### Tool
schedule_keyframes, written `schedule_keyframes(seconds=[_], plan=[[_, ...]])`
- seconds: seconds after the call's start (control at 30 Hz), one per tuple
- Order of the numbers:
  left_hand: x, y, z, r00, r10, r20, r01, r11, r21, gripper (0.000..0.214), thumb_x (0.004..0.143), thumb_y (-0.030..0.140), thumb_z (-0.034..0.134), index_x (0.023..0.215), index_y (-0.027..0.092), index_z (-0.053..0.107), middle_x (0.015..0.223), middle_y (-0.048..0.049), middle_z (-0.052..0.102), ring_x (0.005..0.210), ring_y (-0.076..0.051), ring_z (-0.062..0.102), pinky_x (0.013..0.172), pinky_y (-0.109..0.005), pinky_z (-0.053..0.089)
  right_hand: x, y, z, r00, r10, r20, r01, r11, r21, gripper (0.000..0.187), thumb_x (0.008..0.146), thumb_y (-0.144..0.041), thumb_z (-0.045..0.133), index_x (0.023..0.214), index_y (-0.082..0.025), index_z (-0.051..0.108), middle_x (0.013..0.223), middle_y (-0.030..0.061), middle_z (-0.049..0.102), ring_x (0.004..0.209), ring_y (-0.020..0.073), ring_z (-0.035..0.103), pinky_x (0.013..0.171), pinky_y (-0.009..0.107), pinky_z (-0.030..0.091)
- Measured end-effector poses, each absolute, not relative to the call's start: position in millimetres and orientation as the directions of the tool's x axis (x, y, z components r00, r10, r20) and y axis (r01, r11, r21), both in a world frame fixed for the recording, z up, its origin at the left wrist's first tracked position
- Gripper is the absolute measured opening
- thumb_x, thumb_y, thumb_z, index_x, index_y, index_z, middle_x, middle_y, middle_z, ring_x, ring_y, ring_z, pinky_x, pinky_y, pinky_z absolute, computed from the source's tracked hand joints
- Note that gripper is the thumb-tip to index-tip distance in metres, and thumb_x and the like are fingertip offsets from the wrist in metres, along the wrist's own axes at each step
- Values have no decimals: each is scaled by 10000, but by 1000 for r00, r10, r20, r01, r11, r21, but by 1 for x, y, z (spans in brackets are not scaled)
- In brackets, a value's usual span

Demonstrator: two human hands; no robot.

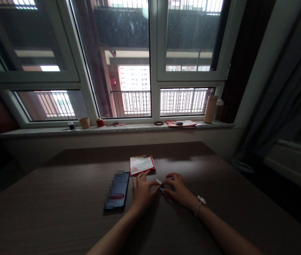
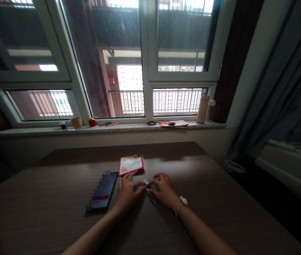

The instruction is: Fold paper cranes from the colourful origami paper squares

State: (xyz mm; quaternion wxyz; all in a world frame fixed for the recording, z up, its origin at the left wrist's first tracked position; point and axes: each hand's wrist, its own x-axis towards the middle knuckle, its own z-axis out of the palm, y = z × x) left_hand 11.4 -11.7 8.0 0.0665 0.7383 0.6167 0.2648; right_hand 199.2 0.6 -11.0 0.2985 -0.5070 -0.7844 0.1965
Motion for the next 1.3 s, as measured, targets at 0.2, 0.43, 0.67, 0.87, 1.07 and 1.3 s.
schedule_keyframes(seconds=[0.2, 0.43, 0.67, 0.87, 1.07, 1.3], plan=[[10, -9, 7, 96, 954, 285, 897, -208, 391, 143, 814, 414, 647, 836, 350, 774, 1393, -16, 521, 1328, -328, 355, 1125, -647, 50, 200, 4, -15, -324, 901, 287, 664, 433, -609, 138, 832, -303, 647, 932, -297, 741, 1135, 57, 557, 1161, 226, 432, 1036, 358, 345], [11, -7, 5, 117, 952, 281, 895, -224, 386, 116, 790, 407, 675, 809, 337, 766, 1394, 10, 524, 1333, -330, 338, 1119, -660, 11, 197, 6, -18, -297, 908, 295, 678, 418, -605, 112, 822, -287, 662, 900, -285, 742, 1091, 56, 579, 1119, 230, 455, 995, 357, 366], [12, -7, 4, 135, 950, 280, 897, -237, 373, 84, 770, 389, 694, 802, 339, 753, 1378, 23, 546, 1327, -336, 349, 1094, -695, 23, 194, 8, -17, -266, 919, 292, 705, 392, -590, 102, 823, -311, 666, 894, -290, 737, 1054, 51, 583, 1093, 227, 470, 973, 353, 374], [10, -9, 4, 177, 929, 325, 898, -288, 332, 97, 780, 392, 677, 842, 358, 744, 1320, 38, 600, 1317, -335, 373, 1111, -673, 24, 195, 5, -14, -298, 912, 281, 723, 408, -558, 177, 791, -281, 691, 966, -297, 709, 1100, 42, 571, 1126, 223, 457, 1003, 355, 360], [6, -10, 3, 184, 943, 279, 898, -277, 342, 154, 747, 443, 699, 883, 380, 735, 1319, 40, 597, 1341, -343, 351, 1105, -684, 21, 200, 3, -9, -361, 894, 264, 706, 447, -548, 227, 790, -296, 691, 1016, -311, 692, 1132, 39, 553, 1146, 221, 451, 1035, 366, 345], [7, -14, 7, 204, 939, 276, 889, -296, 349, 198, 759, 401, 705, 954, 395, 738, 1321, 1, 585, 1329, -308, 376, 1131, -632, 80, 201, 0, -10, -358, 877, 319, 681, 479, -554, 231, 786, -300, 700, 1017, -299, 698, 1104, 46, 558, 1121, 216, 465, 1010, 348, 363]])
